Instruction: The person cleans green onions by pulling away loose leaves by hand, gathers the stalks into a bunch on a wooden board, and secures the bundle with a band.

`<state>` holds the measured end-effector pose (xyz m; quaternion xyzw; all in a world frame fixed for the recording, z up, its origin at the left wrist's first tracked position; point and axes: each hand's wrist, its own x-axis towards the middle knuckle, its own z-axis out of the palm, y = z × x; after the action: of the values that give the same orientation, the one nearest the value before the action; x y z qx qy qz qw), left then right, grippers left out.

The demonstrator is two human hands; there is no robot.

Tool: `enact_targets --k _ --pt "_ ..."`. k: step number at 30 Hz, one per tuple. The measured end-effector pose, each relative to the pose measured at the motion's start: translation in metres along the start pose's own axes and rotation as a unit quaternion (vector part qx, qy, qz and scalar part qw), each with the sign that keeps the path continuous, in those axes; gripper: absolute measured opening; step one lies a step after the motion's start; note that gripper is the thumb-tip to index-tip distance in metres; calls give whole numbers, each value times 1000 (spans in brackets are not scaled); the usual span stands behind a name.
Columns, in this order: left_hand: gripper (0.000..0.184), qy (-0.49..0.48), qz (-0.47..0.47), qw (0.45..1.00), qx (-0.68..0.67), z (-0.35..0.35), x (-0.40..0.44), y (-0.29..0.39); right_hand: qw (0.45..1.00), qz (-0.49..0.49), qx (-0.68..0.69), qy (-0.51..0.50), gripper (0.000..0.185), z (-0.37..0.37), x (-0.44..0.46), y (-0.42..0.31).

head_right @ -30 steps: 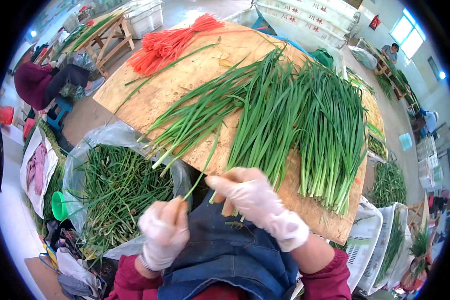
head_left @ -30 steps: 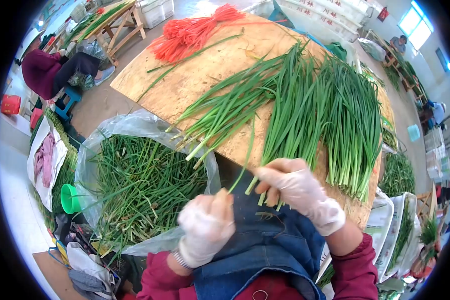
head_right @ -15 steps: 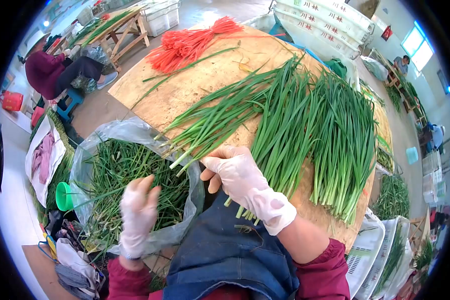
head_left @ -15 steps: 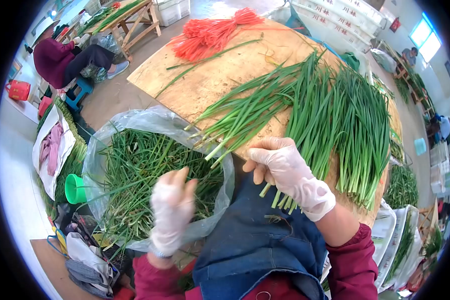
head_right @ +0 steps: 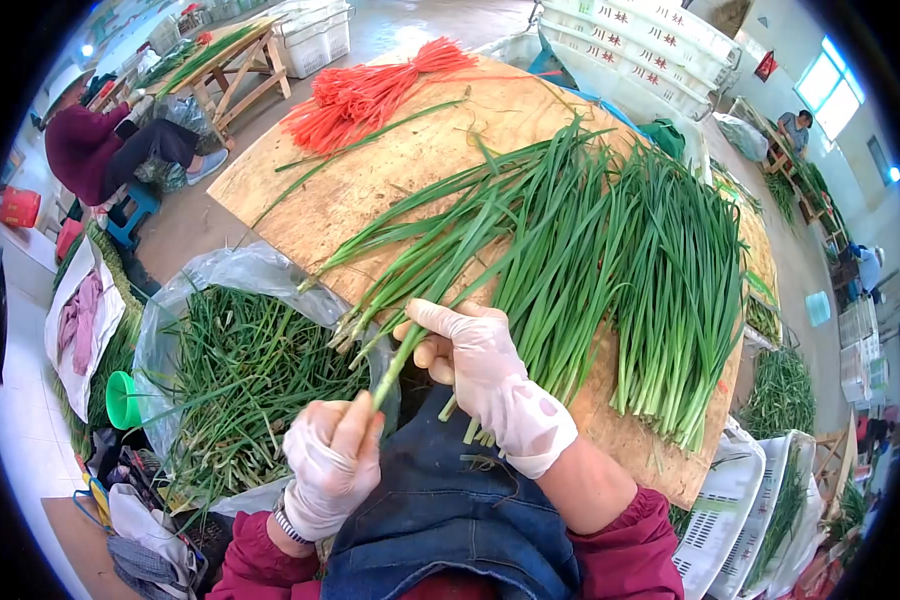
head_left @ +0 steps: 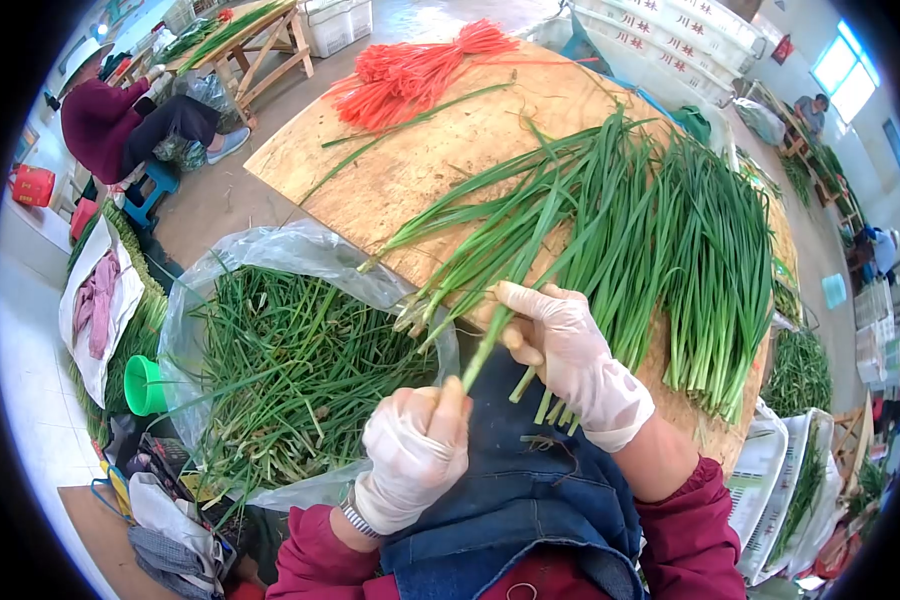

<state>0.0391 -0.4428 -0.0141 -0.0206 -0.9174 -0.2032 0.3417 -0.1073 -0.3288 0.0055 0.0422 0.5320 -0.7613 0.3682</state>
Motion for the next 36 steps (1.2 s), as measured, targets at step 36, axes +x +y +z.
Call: enact_targets --k 36 --pt "18 243 -494 811 -198 -69 -60 -57 995 -48 84 12 11 -17 -16 -7"
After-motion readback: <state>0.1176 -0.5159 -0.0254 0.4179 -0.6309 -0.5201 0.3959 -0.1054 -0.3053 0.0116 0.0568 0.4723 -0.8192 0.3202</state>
